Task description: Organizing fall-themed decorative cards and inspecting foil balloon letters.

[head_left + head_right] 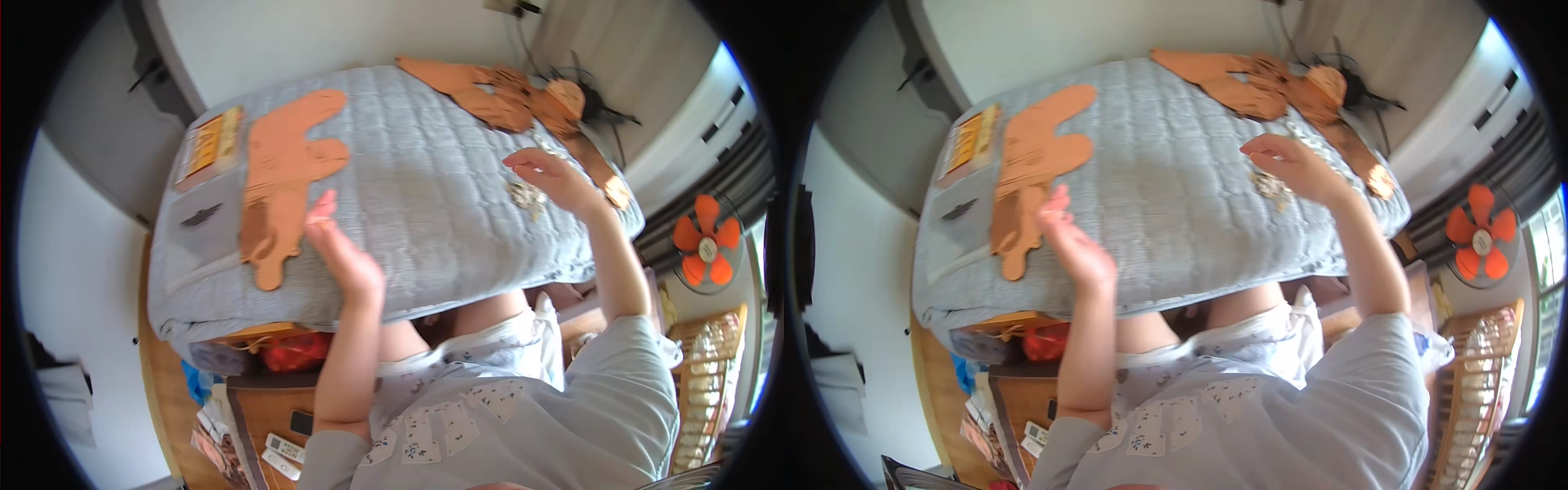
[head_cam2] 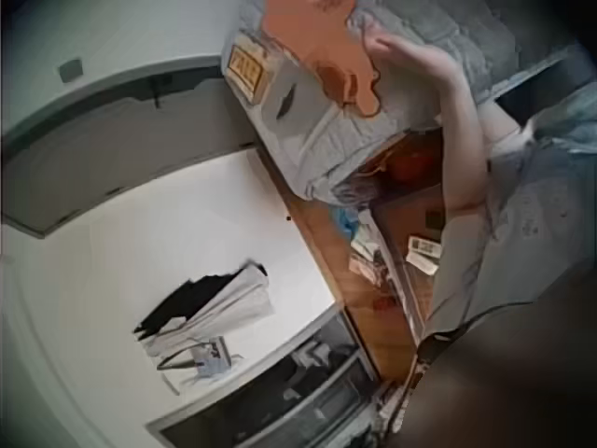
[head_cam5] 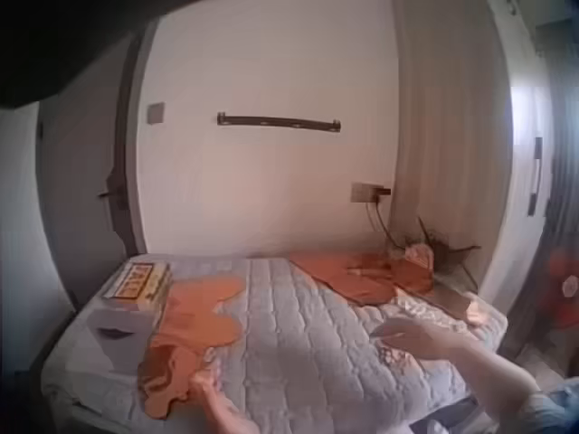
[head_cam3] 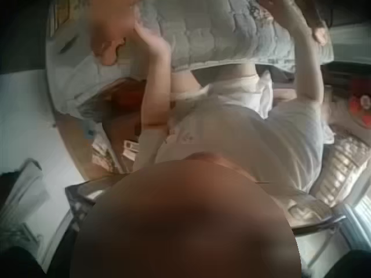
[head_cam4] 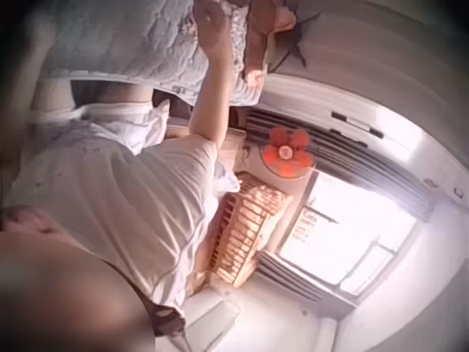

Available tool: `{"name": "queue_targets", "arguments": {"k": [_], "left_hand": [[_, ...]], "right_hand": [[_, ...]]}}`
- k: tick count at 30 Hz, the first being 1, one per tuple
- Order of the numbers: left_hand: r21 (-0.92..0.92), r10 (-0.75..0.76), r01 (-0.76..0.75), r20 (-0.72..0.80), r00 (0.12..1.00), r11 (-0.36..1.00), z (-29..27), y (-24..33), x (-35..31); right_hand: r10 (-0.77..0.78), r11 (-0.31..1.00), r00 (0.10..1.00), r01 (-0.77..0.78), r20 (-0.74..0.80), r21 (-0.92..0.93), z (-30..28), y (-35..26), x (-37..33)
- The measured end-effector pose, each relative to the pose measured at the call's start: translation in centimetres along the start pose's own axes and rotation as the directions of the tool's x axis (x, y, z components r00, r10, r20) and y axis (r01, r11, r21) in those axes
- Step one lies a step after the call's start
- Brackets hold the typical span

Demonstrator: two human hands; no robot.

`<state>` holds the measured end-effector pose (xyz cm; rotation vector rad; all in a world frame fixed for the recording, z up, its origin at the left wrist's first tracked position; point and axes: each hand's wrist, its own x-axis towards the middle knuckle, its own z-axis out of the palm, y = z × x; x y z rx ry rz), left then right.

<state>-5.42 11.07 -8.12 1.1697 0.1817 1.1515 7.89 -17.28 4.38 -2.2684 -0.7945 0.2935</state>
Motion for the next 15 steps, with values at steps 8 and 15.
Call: {"name": "queue_targets", "arguments": {"k": [8,15], "left_hand": [[0.126,0.007,-0.011,0.032,0.999,0.992,-0.1,0.4,0.0],[0.075,0.013,-0.013,-0.011,1.000,0.997,-0.1,0.5,-0.4]], "right_hand": [[0.081,0.994,0.912,-0.106,-0.403,-0.040,2.8,8.3,-4.9],[-0.196,0.901,0.926,0.040,-0.323,-0.431,4.0,8.5,-1.7]]}}
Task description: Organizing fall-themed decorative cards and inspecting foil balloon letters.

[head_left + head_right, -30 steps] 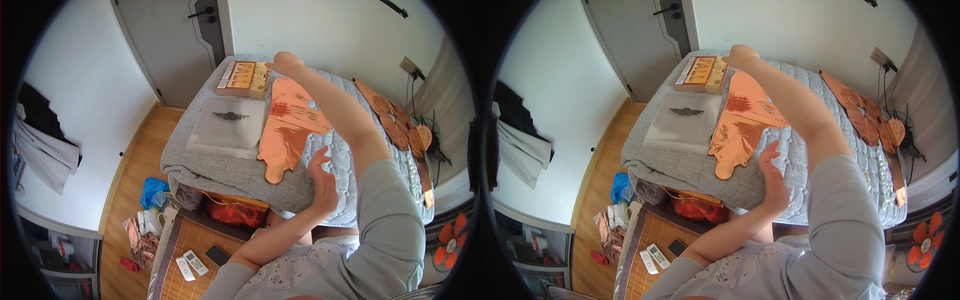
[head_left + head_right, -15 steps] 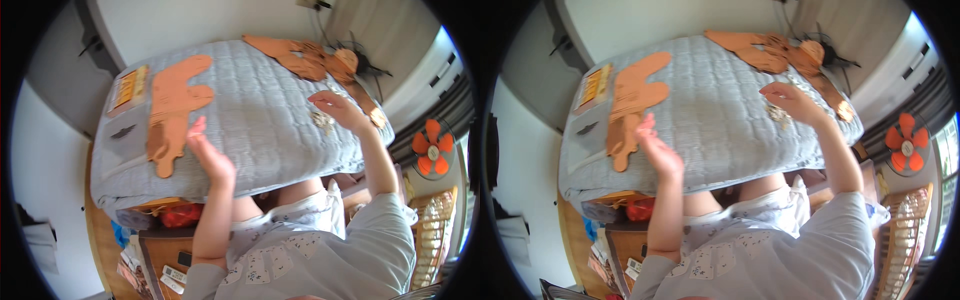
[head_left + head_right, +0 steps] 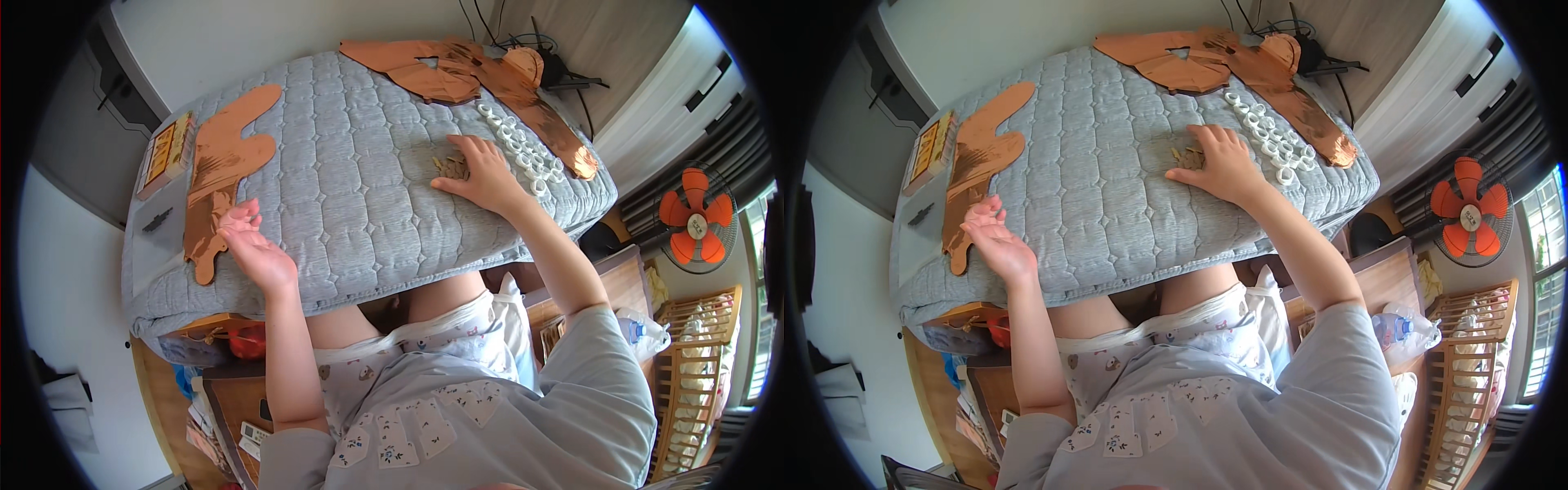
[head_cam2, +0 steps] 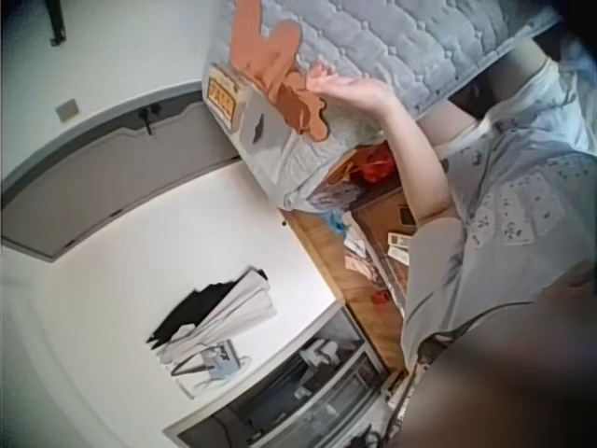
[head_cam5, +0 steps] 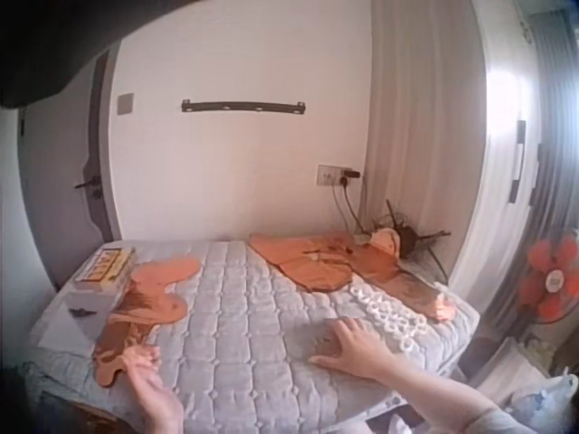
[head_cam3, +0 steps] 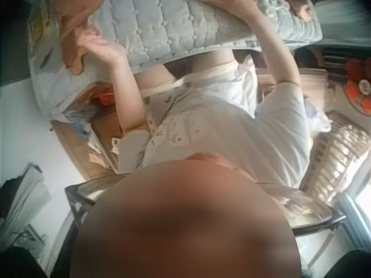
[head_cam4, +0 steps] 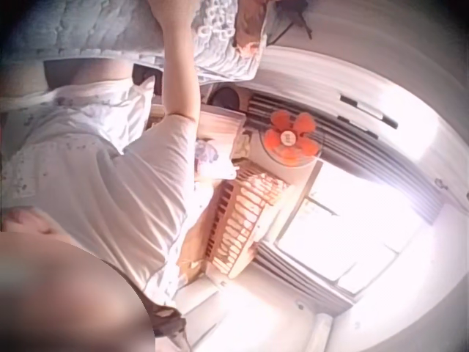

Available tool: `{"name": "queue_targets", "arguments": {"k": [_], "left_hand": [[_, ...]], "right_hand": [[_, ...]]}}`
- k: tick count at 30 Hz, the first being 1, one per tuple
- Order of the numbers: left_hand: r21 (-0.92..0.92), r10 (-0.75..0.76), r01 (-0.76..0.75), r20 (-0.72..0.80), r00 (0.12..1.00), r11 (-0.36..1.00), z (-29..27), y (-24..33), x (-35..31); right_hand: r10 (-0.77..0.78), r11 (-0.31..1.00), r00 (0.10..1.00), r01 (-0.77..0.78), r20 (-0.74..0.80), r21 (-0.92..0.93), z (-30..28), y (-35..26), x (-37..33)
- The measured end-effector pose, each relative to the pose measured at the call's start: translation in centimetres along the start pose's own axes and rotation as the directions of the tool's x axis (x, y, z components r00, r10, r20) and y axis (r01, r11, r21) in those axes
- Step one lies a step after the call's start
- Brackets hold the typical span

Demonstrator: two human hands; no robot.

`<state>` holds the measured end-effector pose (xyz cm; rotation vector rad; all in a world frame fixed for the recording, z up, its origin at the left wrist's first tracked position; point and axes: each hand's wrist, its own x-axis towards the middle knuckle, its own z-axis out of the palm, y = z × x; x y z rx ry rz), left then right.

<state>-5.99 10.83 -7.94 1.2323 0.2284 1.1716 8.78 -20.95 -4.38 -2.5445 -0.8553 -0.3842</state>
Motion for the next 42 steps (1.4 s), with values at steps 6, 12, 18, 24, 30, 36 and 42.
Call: {"name": "queue_targets", "arguments": {"k": [6,12,18,24,30,36,42], "left_hand": [[-0.066,0.040,-0.037,0.044,0.998,0.997,-0.4,-0.3,0.0],[-0.059,0.016,-0.013,0.052,0.998,0.998,-0.2,-0.1,-0.1],[-0.060,-0.009,0.012,0.054,0.998,0.998,-0.1,0.3,-0.2],[-0.038,0.039,-0.034,0.129,0.991,0.999,0.1,0.6,-0.3],[0.036,0.028,-0.037,0.223,0.974,0.999,0.2,1.3,-1.3],[-0.060,-0.085,0.151,0.604,0.792,0.987,3.0,3.9,-8.3],[0.167,-0.468,0.719,0.850,0.242,0.674,6.4,3.8,-14.5]], "right_hand": [[-0.074,0.997,0.993,0.076,0.096,-0.017,0.3,-0.3,1.2],[-0.154,0.988,0.985,0.156,0.074,-0.009,0.9,-0.6,2.2],[-0.173,0.978,0.983,0.179,0.060,-0.105,1.5,-0.8,2.1],[-0.283,0.957,0.959,0.281,-0.022,-0.072,1.0,-1.1,1.5],[-0.258,0.966,0.966,0.257,-0.014,-0.019,0.9,-1.0,1.7],[0.215,0.821,0.976,-0.169,-0.021,0.544,-1.4,0.6,4.3],[0.214,-0.120,0.939,-0.248,0.269,0.961,-3.8,0.2,2.9]]}}
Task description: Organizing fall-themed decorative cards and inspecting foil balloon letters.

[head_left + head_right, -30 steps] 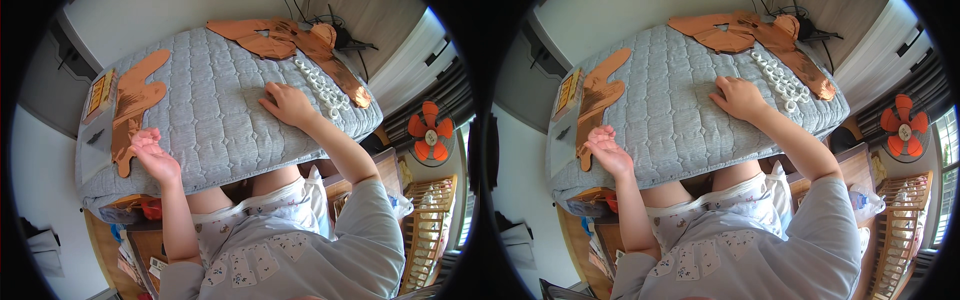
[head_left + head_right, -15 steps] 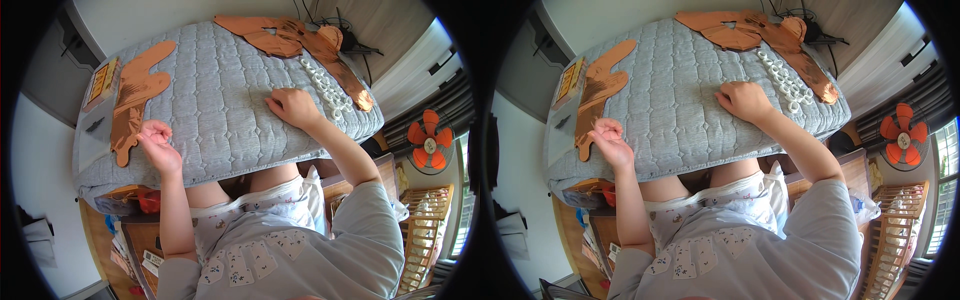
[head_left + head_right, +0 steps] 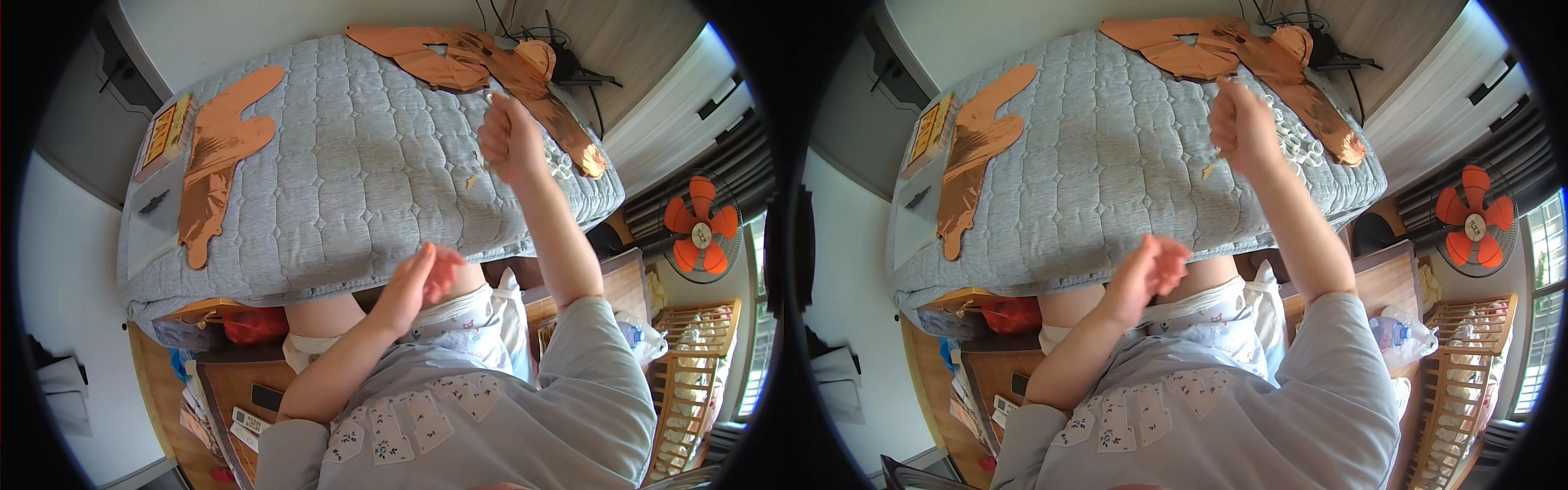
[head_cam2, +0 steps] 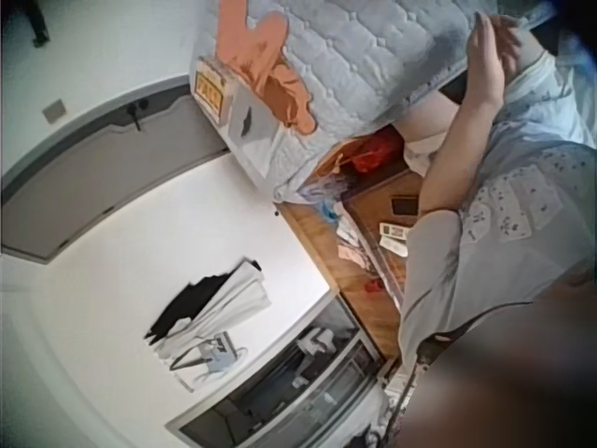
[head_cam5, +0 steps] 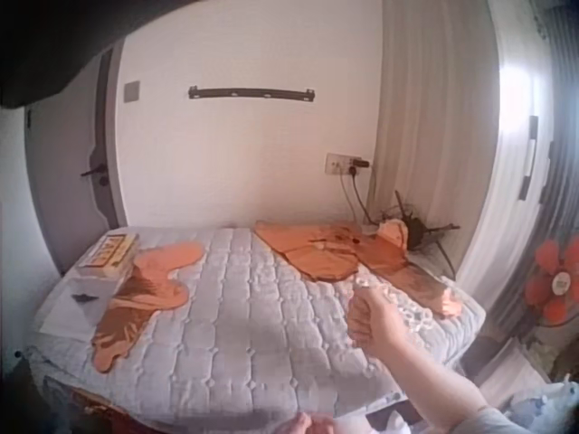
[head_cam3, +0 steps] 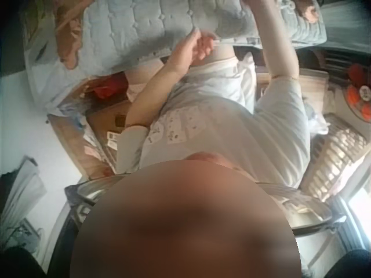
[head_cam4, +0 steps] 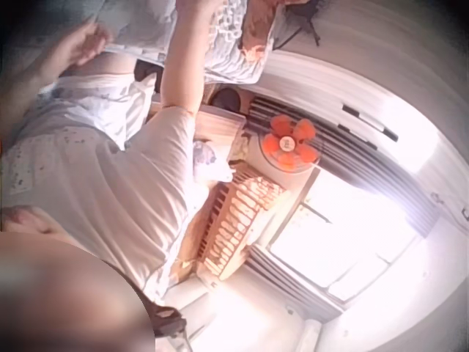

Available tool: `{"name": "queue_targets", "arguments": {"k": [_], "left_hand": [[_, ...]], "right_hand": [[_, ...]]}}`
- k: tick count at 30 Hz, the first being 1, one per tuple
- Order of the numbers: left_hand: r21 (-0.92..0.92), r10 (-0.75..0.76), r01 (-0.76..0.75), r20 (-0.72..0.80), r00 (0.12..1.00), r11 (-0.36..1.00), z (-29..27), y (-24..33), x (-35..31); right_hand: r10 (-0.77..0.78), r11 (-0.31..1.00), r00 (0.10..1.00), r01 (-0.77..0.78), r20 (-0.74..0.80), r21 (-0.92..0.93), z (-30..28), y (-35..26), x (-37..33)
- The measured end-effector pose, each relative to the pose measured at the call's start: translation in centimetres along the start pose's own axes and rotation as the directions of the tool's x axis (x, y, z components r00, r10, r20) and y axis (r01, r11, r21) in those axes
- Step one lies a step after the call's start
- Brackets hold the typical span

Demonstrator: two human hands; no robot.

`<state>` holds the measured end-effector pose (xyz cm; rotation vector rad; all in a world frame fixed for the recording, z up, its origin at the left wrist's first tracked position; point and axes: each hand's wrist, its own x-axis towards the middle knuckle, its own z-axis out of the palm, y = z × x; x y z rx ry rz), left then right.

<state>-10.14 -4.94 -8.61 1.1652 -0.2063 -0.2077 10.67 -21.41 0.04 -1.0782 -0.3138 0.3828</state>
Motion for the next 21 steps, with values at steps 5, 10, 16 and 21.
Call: {"name": "queue_targets", "arguments": {"k": [5,10,16,21], "left_hand": [[-0.767,-0.359,0.317,0.121,0.925,0.558,2.6,-2.7,1.9],[-0.791,-0.184,0.031,-0.104,0.977,0.611,3.4,-4.4,1.8],[-0.750,-0.012,-0.156,-0.213,0.977,0.643,3.1,-8.6,0.2],[-0.806,-0.176,-0.137,-0.285,0.942,0.575,4.6,-7.5,-0.1]], "right_hand": [[-0.372,0.822,0.897,0.437,0.236,-0.364,4.2,5.7,-9.4],[-0.274,0.514,0.833,0.549,0.480,-0.659,5.9,8.3,-13.1],[-0.349,0.463,0.796,0.605,0.494,-0.648,5.2,10.8,-14.0],[-0.417,0.485,0.768,0.641,0.487,-0.595,4.2,12.0,-14.4]]}}
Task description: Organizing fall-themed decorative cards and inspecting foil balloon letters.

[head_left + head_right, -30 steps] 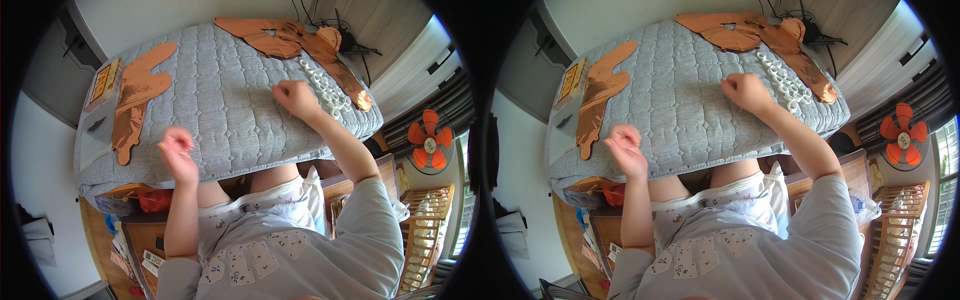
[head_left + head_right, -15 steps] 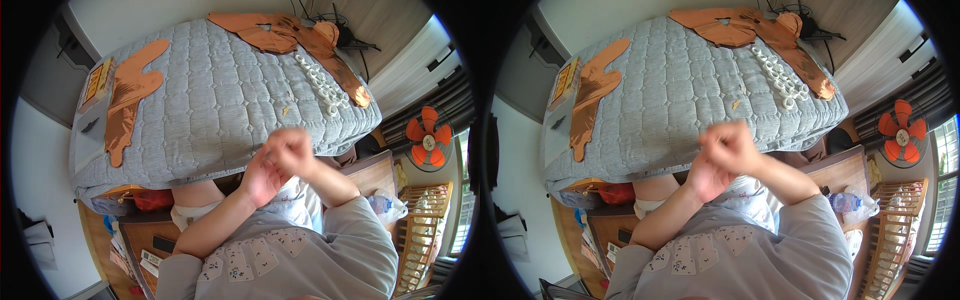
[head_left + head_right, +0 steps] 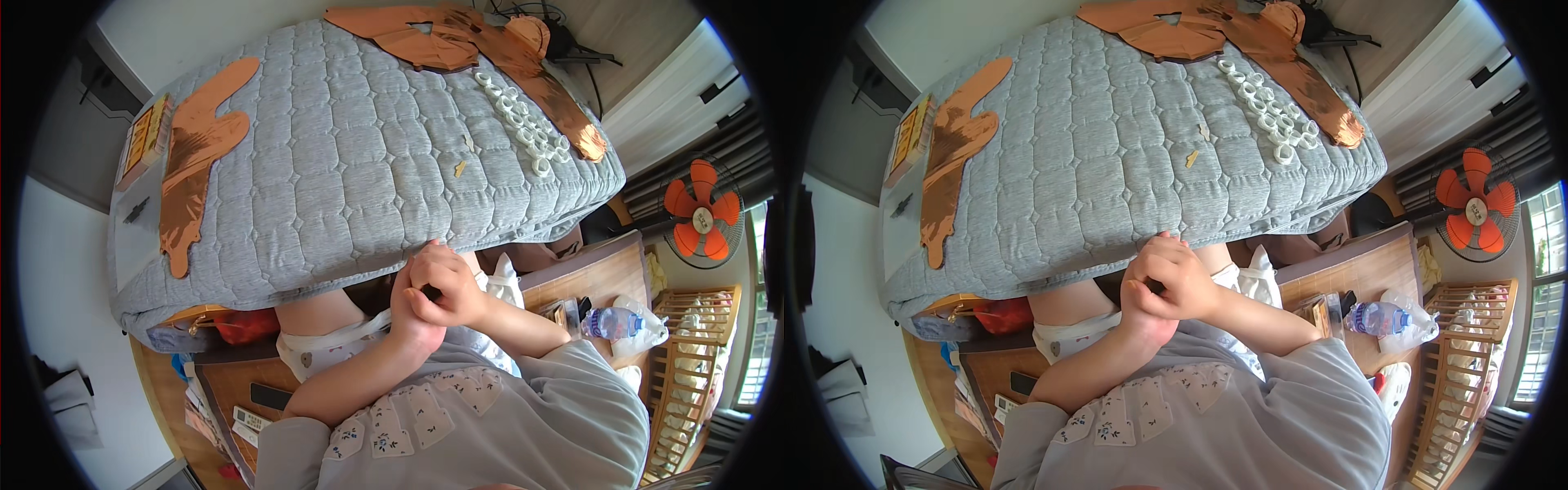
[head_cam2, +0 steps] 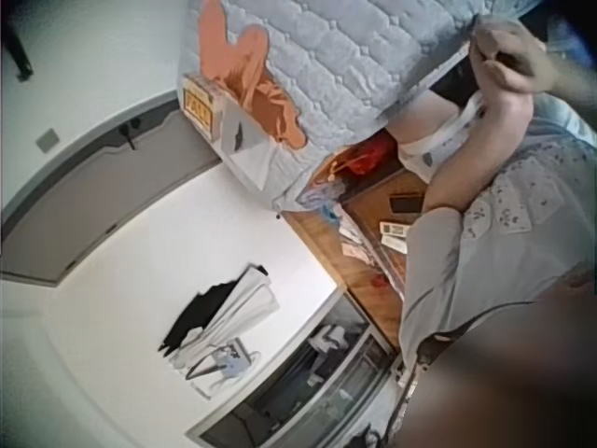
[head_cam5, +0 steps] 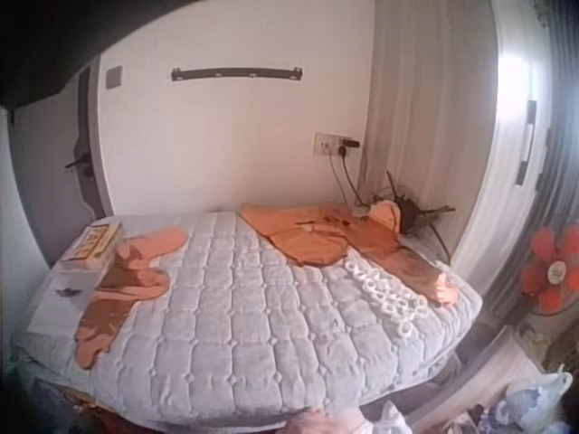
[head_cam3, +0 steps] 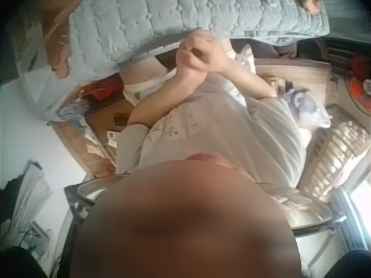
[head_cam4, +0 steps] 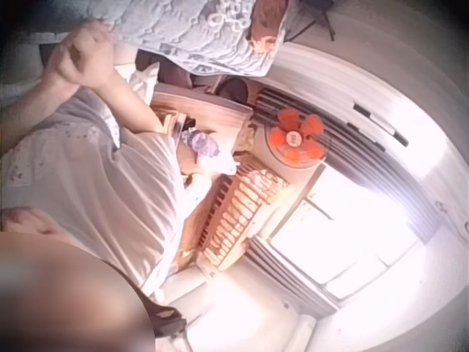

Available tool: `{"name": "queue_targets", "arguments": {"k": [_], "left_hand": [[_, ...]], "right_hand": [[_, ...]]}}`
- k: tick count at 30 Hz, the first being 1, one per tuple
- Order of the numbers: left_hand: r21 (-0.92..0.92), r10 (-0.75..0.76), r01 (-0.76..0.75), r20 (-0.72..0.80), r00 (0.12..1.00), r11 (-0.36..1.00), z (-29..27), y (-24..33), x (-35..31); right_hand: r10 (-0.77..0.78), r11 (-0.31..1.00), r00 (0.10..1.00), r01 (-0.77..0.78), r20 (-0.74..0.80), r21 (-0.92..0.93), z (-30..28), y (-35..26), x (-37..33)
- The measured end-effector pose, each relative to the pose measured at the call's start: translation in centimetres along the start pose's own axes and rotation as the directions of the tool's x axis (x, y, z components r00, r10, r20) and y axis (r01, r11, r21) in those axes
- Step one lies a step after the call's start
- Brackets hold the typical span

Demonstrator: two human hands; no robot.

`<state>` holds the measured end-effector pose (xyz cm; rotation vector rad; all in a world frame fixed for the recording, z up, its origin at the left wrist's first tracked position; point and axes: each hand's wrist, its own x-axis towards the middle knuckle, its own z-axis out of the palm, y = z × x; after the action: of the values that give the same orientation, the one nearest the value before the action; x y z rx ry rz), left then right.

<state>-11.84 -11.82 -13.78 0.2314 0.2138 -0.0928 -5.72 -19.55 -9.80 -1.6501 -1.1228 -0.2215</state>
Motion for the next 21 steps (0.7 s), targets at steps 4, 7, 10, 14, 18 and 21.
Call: {"name": "queue_targets", "arguments": {"k": [4,7,10,14,18,21], "left_hand": [[-0.362,0.044,0.087,0.337,0.940,0.928,-3.7,-1.2,0.7],[-0.191,-0.009,0.027,0.094,0.996,0.981,-2.9,-0.8,0.3],[-0.127,0.004,-0.004,0.001,1.000,0.992,-1.3,-0.1,-0.1],[-0.022,0.043,-0.046,-0.137,0.990,0.999,-0.2,0.7,-0.2],[-0.091,0.051,-0.065,-0.154,0.987,0.994,-0.1,1.2,-0.4],[-0.123,0.043,-0.066,-0.181,0.982,0.990,0.3,1.5,-0.2]], "right_hand": [[-0.075,0.996,0.996,0.077,-0.055,0.046,0.5,0.4,-0.2],[-0.117,0.993,0.991,0.118,-0.071,0.014,0.7,1.1,-0.6],[-0.134,0.991,0.988,0.134,-0.083,-0.002,0.9,1.6,-0.8],[-0.112,0.992,0.977,0.119,-0.180,0.029,1.8,1.6,-0.5],[-0.084,0.991,0.968,0.106,-0.235,0.081,2.2,1.5,-0.8],[-0.028,0.988,0.953,0.073,-0.300,0.137,2.3,1.3,-0.8]]}}
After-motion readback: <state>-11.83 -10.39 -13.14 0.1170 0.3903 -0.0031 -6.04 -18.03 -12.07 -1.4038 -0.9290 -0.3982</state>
